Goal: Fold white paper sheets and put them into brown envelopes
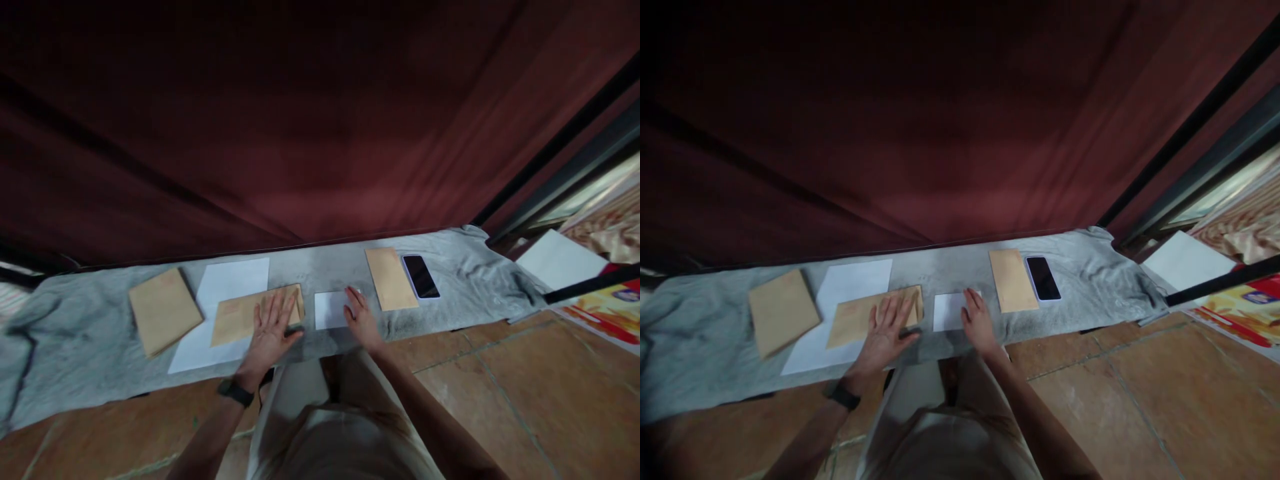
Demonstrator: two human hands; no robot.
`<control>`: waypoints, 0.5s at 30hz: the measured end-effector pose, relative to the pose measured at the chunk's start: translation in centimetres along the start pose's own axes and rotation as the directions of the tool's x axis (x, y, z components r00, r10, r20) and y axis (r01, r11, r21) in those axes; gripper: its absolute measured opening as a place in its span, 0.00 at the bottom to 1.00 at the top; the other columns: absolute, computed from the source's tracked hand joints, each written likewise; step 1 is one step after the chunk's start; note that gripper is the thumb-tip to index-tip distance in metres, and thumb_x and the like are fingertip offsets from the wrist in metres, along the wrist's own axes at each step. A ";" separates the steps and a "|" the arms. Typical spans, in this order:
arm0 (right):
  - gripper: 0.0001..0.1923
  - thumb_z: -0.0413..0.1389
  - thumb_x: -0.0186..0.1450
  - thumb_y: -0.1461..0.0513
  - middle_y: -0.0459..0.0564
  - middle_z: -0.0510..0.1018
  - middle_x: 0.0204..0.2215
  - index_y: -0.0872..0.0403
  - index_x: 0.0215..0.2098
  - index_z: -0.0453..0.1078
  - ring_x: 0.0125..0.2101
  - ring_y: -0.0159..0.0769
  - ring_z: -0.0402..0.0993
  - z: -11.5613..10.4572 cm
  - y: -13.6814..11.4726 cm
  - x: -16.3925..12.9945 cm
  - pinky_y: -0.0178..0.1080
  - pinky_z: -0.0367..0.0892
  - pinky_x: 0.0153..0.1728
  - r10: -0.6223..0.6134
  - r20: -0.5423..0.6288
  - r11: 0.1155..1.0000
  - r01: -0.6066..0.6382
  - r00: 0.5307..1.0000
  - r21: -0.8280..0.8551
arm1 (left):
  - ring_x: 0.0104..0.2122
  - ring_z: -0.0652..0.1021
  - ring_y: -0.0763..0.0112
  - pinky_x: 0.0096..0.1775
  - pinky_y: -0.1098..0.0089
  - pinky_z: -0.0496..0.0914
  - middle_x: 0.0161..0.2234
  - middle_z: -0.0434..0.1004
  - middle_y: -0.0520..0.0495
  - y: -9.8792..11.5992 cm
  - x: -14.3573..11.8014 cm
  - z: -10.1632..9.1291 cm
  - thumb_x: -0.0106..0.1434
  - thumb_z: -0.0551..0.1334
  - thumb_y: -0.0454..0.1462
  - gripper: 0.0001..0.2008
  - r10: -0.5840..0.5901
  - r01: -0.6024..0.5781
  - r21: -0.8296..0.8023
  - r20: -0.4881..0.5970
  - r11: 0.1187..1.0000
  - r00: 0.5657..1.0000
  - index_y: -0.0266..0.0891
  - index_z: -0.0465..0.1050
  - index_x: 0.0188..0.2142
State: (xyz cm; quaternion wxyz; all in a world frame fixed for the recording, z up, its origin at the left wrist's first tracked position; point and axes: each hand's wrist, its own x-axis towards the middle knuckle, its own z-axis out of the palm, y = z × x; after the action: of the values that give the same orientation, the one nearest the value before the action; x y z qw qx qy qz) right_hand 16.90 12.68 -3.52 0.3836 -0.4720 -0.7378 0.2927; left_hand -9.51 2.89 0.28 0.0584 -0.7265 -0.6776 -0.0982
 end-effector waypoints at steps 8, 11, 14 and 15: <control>0.11 0.54 0.61 0.62 0.44 0.81 0.33 0.50 0.39 0.77 0.39 0.38 0.77 7.8 -5.8 5.1 0.42 0.74 0.49 0.203 0.410 0.893 -0.340 0.889 0.294 | 0.72 0.54 0.54 0.71 0.44 0.45 0.71 0.57 0.38 3.1 -2.6 1.5 0.73 0.55 0.43 0.34 0.025 -0.018 0.058 -0.128 0.998 0.991 0.38 0.48 0.73; 0.10 0.55 0.60 0.62 0.42 0.79 0.30 0.49 0.38 0.76 0.37 0.39 0.77 9.1 -6.8 6.5 0.42 0.74 0.47 0.213 0.450 0.887 -0.365 0.867 0.283 | 0.71 0.56 0.52 0.70 0.43 0.49 0.70 0.57 0.33 3.3 -3.2 2.2 0.73 0.53 0.42 0.36 -0.027 0.039 0.064 -0.175 0.997 0.984 0.32 0.41 0.74; 0.11 0.57 0.59 0.62 0.45 0.79 0.34 0.49 0.40 0.75 0.43 0.40 0.76 9.5 -7.4 7.2 0.44 0.71 0.52 0.251 0.446 0.869 -0.403 0.859 0.287 | 0.71 0.58 0.51 0.69 0.43 0.52 0.70 0.56 0.31 3.6 -3.5 2.9 0.73 0.53 0.41 0.37 -0.053 0.064 0.044 -0.211 0.997 0.976 0.32 0.38 0.74; 0.11 0.57 0.59 0.63 0.46 0.79 0.36 0.50 0.40 0.74 0.45 0.41 0.75 9.6 -7.6 7.1 0.45 0.70 0.54 0.264 0.445 0.859 -0.418 0.856 0.294 | 0.71 0.58 0.51 0.68 0.44 0.53 0.70 0.56 0.31 3.7 -3.6 3.0 0.73 0.53 0.40 0.37 -0.062 0.072 0.037 -0.223 0.997 0.973 0.32 0.38 0.74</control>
State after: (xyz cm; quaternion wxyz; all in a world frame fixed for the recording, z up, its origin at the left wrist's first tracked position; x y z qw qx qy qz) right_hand 3.35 15.67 -0.57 0.2539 -0.4461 -0.6302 0.5825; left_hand -5.82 -0.20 -3.30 0.1464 -0.6865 -0.6928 -0.1653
